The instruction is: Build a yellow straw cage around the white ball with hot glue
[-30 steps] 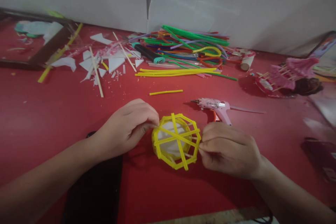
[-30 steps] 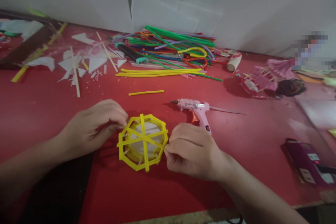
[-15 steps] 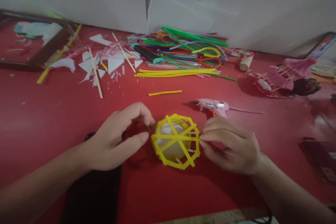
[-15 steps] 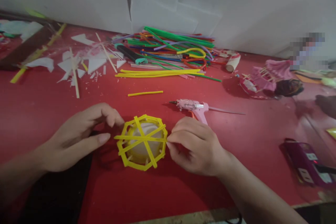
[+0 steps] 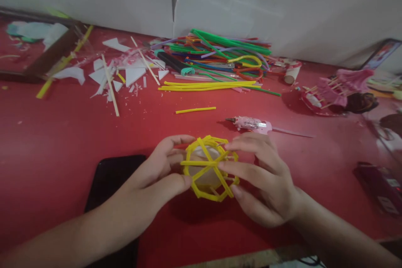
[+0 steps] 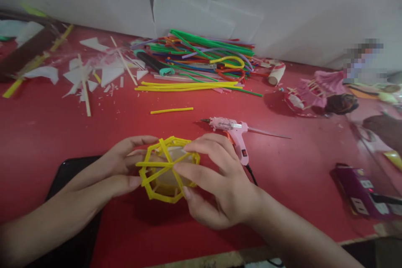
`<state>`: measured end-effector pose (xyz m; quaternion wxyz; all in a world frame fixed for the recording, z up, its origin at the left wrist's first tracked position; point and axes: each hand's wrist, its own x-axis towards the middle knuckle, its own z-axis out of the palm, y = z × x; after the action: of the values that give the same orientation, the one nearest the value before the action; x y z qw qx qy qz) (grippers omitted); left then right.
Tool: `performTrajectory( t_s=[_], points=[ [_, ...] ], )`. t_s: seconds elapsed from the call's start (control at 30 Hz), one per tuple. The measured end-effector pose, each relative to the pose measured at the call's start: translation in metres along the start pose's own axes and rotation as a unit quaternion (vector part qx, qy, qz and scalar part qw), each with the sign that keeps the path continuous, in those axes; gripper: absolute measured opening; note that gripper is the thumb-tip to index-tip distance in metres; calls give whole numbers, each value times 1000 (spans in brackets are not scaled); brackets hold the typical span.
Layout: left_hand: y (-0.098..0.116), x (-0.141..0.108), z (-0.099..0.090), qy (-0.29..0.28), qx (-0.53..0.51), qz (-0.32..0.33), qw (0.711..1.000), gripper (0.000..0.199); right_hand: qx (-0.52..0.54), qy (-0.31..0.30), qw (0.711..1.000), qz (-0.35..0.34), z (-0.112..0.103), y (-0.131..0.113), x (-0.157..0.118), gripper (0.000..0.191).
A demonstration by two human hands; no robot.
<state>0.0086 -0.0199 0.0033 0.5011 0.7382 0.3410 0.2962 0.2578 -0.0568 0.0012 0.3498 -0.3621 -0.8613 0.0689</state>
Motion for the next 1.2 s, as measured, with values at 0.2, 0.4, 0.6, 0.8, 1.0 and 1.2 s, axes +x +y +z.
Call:
performTrajectory(
  t_s=[0.2,0.4,0.6,0.8,1.0,1.2],
  points=[
    [-10,-1,8,-2,-295,-147,944,45,9,-7,1000,4,3,0,0,33],
    [-1,1,9,16,-328,-212,920,45,4,-12,1000,5,4,1,2,36],
    [10,5,8,37,-360,-301,882,50,-16,-11,1000,-8,5,1,3,37],
    [6,5,7,41,-365,-315,875,57,-38,-8,999,-14,5,-1,1,36],
    [6,1,7,36,-372,-311,874,57,-46,-7,999,-16,5,-2,0,35],
    [4,-4,5,34,-382,-308,870,57,-47,-8,999,-17,5,-2,0,35]
  ],
)
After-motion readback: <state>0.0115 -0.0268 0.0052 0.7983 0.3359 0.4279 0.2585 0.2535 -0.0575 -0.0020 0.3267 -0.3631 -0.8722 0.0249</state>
